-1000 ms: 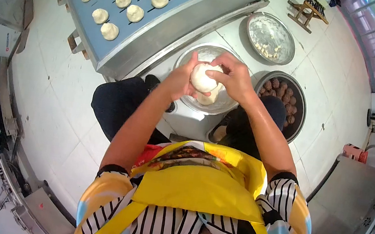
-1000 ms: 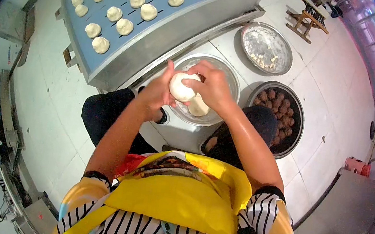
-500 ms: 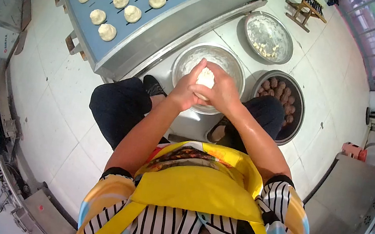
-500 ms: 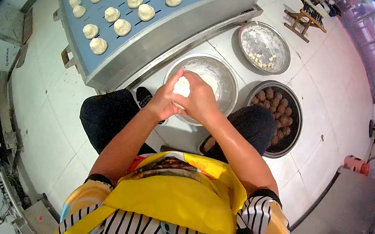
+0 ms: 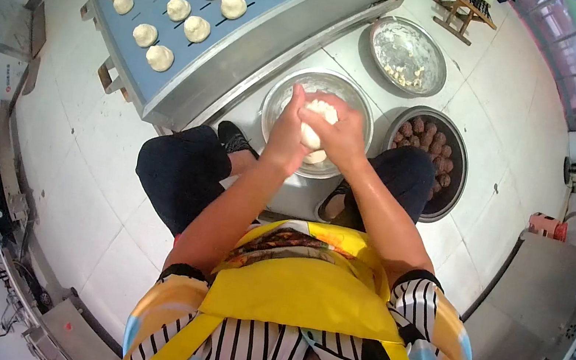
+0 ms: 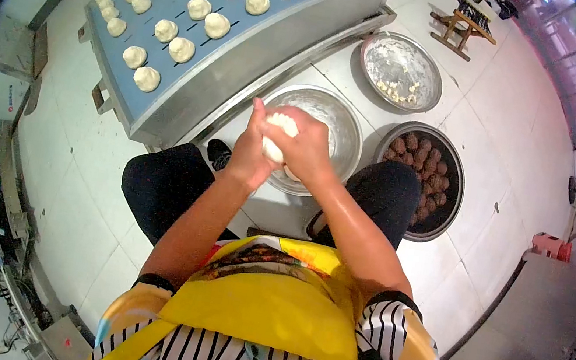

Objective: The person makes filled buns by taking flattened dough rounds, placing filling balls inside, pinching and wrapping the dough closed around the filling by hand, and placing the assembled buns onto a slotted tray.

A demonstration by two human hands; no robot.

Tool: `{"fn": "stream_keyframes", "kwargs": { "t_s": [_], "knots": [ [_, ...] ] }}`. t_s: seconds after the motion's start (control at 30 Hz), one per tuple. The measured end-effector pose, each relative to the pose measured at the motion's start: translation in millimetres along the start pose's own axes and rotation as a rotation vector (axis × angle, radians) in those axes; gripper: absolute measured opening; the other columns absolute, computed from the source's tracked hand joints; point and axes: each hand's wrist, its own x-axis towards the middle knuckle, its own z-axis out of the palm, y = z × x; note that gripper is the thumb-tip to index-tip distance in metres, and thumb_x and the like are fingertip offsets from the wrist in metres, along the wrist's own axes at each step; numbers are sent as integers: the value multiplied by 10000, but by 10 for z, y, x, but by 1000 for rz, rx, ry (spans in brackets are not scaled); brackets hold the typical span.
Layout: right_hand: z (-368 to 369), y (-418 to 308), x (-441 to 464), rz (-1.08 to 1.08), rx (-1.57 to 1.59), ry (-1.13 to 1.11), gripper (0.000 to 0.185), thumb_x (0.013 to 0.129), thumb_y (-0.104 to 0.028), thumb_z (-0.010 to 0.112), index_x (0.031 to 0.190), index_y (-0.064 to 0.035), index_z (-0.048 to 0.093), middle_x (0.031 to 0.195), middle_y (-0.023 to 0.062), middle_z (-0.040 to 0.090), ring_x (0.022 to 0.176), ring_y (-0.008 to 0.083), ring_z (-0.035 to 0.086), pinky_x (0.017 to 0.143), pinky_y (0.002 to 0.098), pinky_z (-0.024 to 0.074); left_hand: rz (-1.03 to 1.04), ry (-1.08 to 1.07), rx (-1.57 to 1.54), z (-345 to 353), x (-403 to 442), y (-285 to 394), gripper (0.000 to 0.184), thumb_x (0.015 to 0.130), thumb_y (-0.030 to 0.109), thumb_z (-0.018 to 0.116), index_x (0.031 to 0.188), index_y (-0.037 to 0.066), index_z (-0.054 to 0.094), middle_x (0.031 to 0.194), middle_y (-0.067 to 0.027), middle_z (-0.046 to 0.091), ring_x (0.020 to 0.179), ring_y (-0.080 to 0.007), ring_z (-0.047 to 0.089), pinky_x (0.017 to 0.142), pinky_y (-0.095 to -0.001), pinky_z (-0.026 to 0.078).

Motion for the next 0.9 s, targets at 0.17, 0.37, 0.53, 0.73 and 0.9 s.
{"fn": "stream_keyframes", "kwargs": {
  "t_s": [0.17, 0.37, 0.53, 0.73, 0.9],
  "knots": [
    [-132, -52, 28, -109, -25, -176, 337, 747, -300, 737, 926, -23, 667, 797, 83, 655, 739, 145, 620, 704, 284, 498, -168, -43, 136, -140, -63, 120, 629, 901, 639, 389, 1244, 117, 466, 1178, -82, 560, 1061, -236, 577, 871, -475, 480],
    [-45, -238, 64, -117, 15, -147, 438, 712, -287, 745, 1061, -46, 634, 892, 90, 651, 754, 139, 615, 713, 298, 497, -6, -82, 159, -133, -23, 149, 602, 921, 596, 393, 1230, 85, 472, 1112, -105, 592, 984, -214, 622, 789, -390, 541],
    [-91, -183, 70, 85, -40, -212, 529, 707, -248, 727, 1182, -74, 573, 1033, 107, 633, 778, 158, 621, 748, 307, 498, -3, -234, 58, -78, -18, 187, 581, 956, 566, 326, 1234, 74, 462, 1098, -96, 590, 968, -202, 623, 818, -361, 530],
    [-55, -196, 54, -10, 21, -220, 455, 696, -291, 730, 1047, -17, 635, 953, 119, 663, 874, 226, 638, 801, 308, 483, -38, -135, 54, -141, -113, 118, 585, 948, 567, 359, 1242, 71, 456, 1109, -86, 574, 1043, -204, 585, 867, -369, 499],
    [-41, -233, 62, -92, -227, -186, 490, 679, -310, 743, 1065, -29, 631, 967, 136, 660, 874, 222, 635, 801, 314, 483, 90, -113, 104, -172, -7, 66, 621, 941, 582, 356, 1232, 44, 462, 1107, -90, 575, 1037, -195, 588, 860, -356, 497]
  ]
}}
